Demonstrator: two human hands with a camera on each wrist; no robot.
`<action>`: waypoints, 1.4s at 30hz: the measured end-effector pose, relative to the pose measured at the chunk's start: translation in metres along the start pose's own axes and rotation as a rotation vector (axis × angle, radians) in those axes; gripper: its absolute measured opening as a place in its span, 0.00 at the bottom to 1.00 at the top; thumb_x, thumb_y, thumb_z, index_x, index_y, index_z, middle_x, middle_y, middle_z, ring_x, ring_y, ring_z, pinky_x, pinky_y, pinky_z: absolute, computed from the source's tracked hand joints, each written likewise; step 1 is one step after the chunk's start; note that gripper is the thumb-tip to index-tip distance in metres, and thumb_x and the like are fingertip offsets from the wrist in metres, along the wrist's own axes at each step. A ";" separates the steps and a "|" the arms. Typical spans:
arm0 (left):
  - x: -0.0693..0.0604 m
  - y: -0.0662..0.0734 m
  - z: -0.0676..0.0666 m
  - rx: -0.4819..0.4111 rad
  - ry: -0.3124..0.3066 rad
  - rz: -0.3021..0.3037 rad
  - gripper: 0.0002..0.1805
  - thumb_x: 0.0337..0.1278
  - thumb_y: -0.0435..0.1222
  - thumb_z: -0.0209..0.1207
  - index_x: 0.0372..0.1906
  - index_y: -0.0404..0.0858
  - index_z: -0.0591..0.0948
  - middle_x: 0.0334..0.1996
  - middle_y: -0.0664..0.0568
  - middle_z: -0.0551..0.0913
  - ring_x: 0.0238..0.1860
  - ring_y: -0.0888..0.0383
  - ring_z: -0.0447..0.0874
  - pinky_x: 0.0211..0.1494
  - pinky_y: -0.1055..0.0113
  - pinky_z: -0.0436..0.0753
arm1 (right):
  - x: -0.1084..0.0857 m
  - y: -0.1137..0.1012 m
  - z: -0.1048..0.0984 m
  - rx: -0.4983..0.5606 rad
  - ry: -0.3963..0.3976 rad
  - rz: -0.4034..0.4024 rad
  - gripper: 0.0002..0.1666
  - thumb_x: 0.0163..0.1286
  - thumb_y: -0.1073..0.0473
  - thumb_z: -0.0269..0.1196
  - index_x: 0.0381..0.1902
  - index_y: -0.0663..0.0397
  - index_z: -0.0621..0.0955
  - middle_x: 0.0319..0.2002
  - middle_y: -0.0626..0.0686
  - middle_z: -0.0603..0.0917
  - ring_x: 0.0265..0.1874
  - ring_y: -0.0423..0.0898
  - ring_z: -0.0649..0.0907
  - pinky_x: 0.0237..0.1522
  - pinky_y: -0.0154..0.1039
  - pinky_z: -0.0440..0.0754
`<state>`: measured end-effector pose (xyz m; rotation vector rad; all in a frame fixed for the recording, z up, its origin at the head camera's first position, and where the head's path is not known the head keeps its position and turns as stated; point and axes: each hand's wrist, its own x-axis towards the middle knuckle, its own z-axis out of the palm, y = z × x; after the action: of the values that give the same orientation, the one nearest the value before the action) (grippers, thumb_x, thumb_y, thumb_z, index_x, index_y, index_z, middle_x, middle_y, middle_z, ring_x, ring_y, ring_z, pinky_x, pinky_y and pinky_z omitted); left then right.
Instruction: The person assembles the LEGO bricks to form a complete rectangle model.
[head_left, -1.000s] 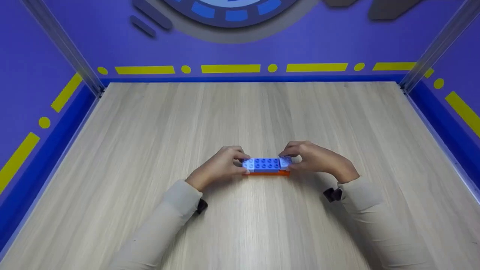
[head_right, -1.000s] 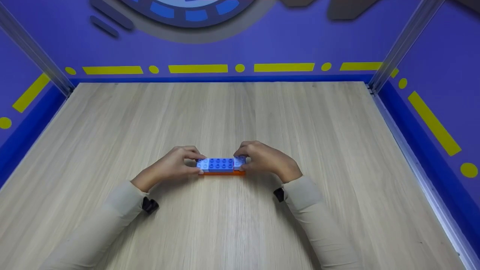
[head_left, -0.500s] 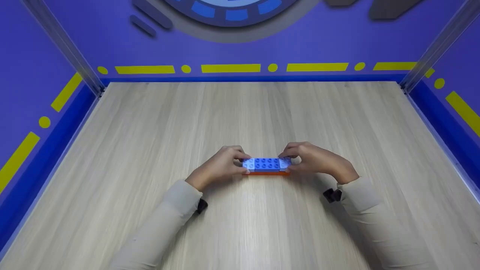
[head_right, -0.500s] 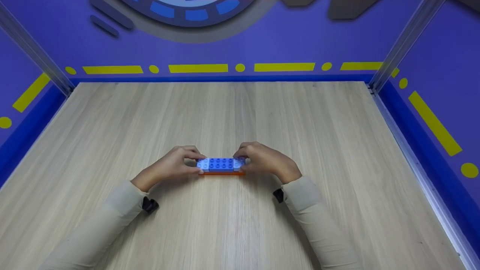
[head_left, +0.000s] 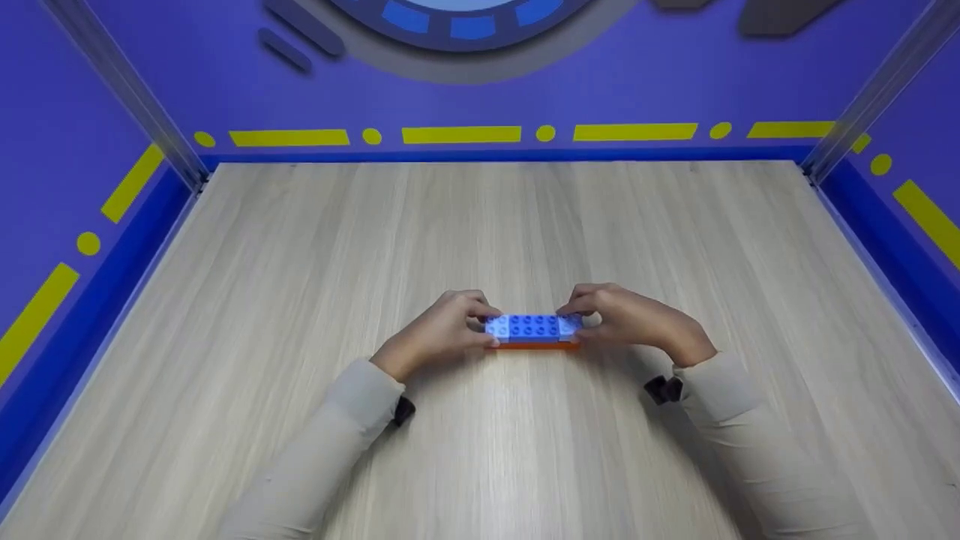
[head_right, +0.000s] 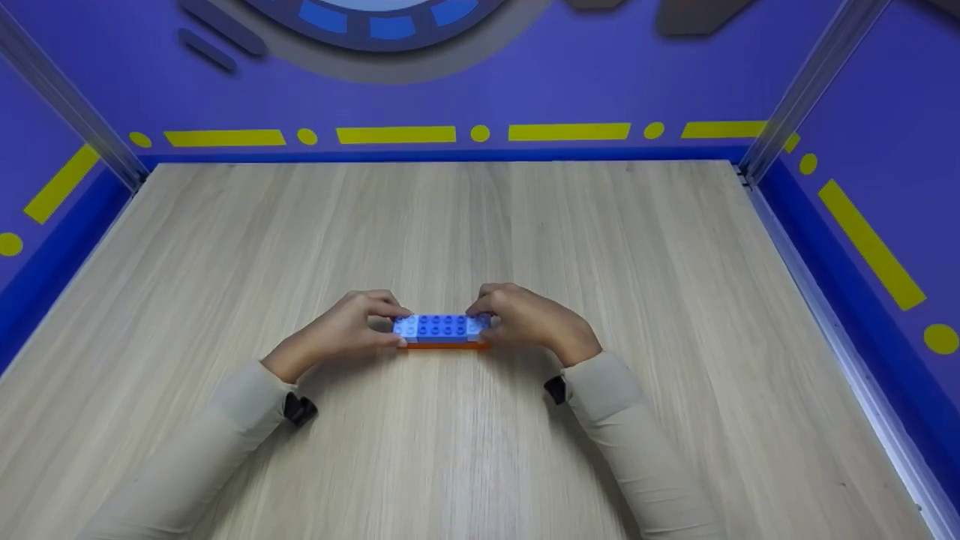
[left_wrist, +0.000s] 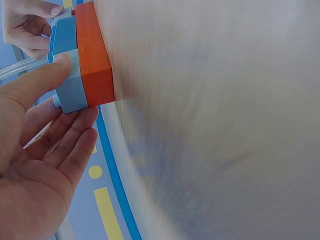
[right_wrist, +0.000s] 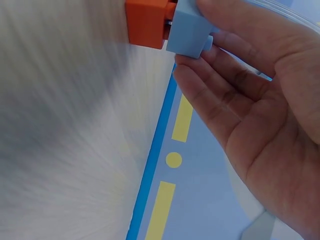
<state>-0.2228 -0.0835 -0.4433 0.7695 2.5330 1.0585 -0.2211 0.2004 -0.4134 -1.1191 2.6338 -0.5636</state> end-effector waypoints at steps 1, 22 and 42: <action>0.000 0.000 0.000 0.005 0.001 0.001 0.23 0.49 0.36 0.70 0.53 0.37 0.83 0.43 0.53 0.81 0.46 0.56 0.78 0.51 0.64 0.78 | 0.000 0.000 0.000 0.000 0.001 0.000 0.18 0.60 0.66 0.65 0.50 0.61 0.83 0.43 0.53 0.82 0.44 0.48 0.82 0.46 0.47 0.82; 0.000 0.000 0.000 0.000 0.004 0.008 0.22 0.48 0.33 0.70 0.52 0.34 0.83 0.42 0.50 0.81 0.46 0.55 0.79 0.47 0.66 0.79 | 0.001 -0.002 0.002 -0.040 0.001 0.002 0.19 0.61 0.66 0.66 0.51 0.62 0.83 0.40 0.53 0.81 0.39 0.46 0.80 0.41 0.43 0.81; 0.000 0.001 0.000 -0.010 -0.005 -0.024 0.22 0.49 0.35 0.70 0.53 0.37 0.83 0.44 0.52 0.82 0.46 0.57 0.77 0.50 0.65 0.78 | -0.001 -0.001 0.006 -0.007 0.021 0.005 0.20 0.59 0.66 0.68 0.51 0.63 0.83 0.40 0.53 0.81 0.42 0.47 0.81 0.43 0.46 0.82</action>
<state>-0.2224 -0.0831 -0.4424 0.7362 2.5244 1.0602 -0.2173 0.1986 -0.4184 -1.1141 2.6580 -0.5681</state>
